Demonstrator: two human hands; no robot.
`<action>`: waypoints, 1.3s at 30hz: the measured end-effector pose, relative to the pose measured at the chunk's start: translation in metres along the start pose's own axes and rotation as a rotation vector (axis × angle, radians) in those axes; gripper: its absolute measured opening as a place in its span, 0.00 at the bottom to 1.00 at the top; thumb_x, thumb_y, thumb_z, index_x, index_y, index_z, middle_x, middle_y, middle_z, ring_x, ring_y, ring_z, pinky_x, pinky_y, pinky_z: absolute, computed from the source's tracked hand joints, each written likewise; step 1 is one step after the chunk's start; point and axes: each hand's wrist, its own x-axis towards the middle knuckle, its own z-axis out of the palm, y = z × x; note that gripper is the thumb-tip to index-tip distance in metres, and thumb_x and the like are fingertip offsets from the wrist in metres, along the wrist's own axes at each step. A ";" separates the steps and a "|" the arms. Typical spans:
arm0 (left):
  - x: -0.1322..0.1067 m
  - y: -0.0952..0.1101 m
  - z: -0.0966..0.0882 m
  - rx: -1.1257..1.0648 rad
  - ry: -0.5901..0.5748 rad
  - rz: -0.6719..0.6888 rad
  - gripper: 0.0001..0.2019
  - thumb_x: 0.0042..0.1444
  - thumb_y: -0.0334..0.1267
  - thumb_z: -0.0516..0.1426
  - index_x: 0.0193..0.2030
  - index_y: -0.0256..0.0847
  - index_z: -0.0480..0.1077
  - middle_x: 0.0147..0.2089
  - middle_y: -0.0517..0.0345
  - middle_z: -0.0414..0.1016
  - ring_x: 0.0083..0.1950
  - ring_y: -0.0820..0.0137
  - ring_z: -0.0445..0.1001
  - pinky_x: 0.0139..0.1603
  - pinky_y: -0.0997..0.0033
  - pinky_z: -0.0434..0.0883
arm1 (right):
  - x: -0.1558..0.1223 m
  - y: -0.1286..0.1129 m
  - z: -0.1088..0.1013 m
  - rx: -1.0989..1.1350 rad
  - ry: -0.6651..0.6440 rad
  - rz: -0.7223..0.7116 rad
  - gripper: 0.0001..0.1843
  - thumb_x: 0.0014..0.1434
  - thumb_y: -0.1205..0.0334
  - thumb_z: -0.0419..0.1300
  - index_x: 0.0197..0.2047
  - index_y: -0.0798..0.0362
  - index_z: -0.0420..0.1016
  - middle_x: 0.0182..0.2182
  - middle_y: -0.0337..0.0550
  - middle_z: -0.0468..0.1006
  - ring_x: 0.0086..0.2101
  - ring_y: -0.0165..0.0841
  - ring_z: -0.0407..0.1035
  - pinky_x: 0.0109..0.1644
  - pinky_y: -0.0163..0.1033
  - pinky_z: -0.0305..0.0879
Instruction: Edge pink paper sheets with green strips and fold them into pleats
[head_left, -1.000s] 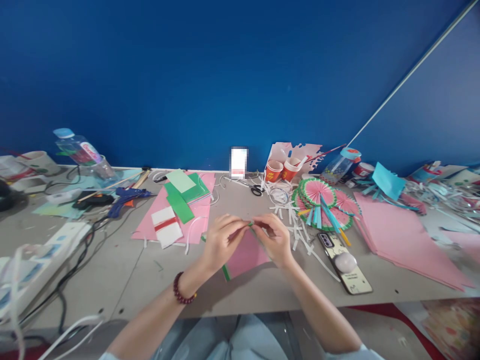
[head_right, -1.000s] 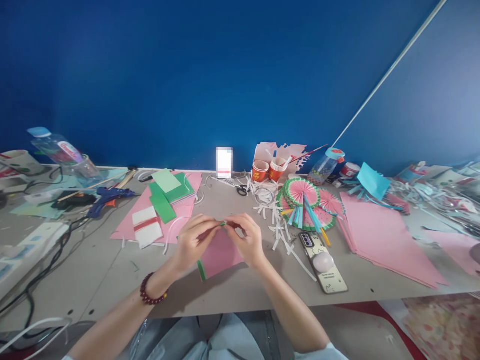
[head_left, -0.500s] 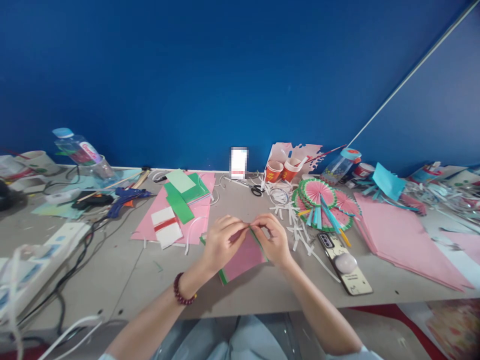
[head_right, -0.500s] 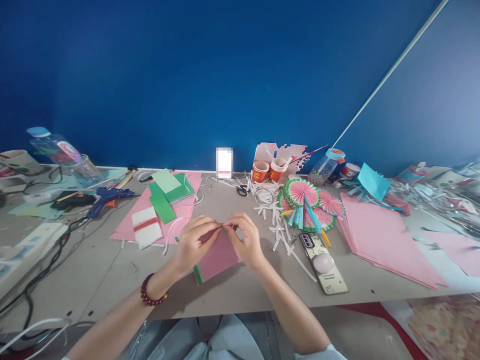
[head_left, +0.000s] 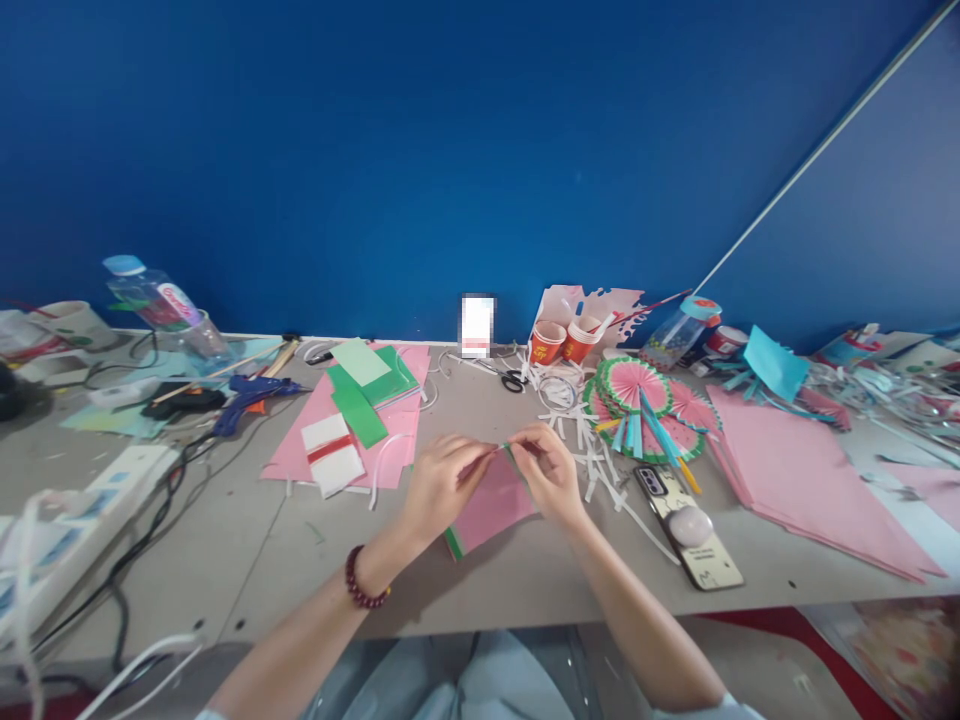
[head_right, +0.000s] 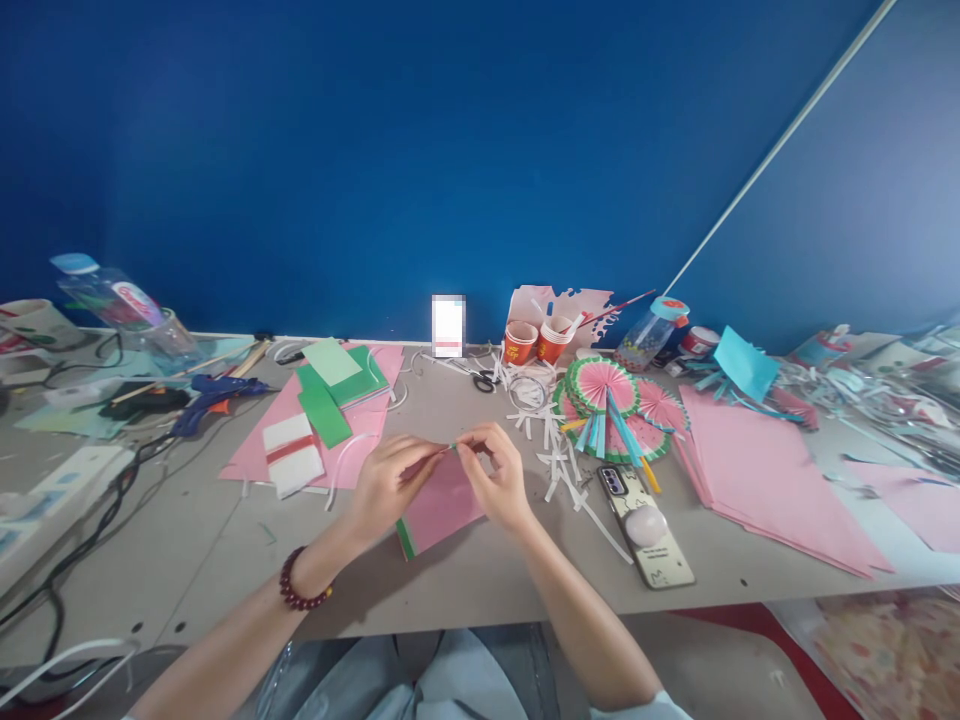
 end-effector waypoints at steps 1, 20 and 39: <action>0.000 0.000 0.000 -0.022 -0.008 -0.012 0.08 0.63 0.36 0.53 0.42 0.44 0.74 0.36 0.56 0.78 0.37 0.68 0.75 0.37 0.68 0.69 | 0.000 0.001 0.000 0.038 -0.014 0.019 0.06 0.61 0.60 0.56 0.39 0.50 0.73 0.34 0.42 0.73 0.35 0.32 0.69 0.39 0.37 0.67; 0.009 -0.011 -0.006 -0.223 -0.245 -0.300 0.14 0.61 0.48 0.53 0.42 0.43 0.75 0.43 0.55 0.78 0.44 0.66 0.74 0.44 0.71 0.69 | 0.006 0.013 -0.004 -0.005 0.014 0.235 0.16 0.56 0.51 0.60 0.24 0.53 0.70 0.21 0.37 0.68 0.24 0.28 0.61 0.28 0.34 0.57; 0.009 -0.043 -0.002 -0.494 -0.418 -0.511 0.19 0.55 0.52 0.57 0.43 0.41 0.77 0.43 0.55 0.80 0.45 0.63 0.75 0.44 0.70 0.70 | 0.006 0.032 -0.002 0.141 0.089 0.509 0.22 0.48 0.43 0.64 0.23 0.53 0.67 0.18 0.33 0.63 0.20 0.25 0.54 0.23 0.33 0.50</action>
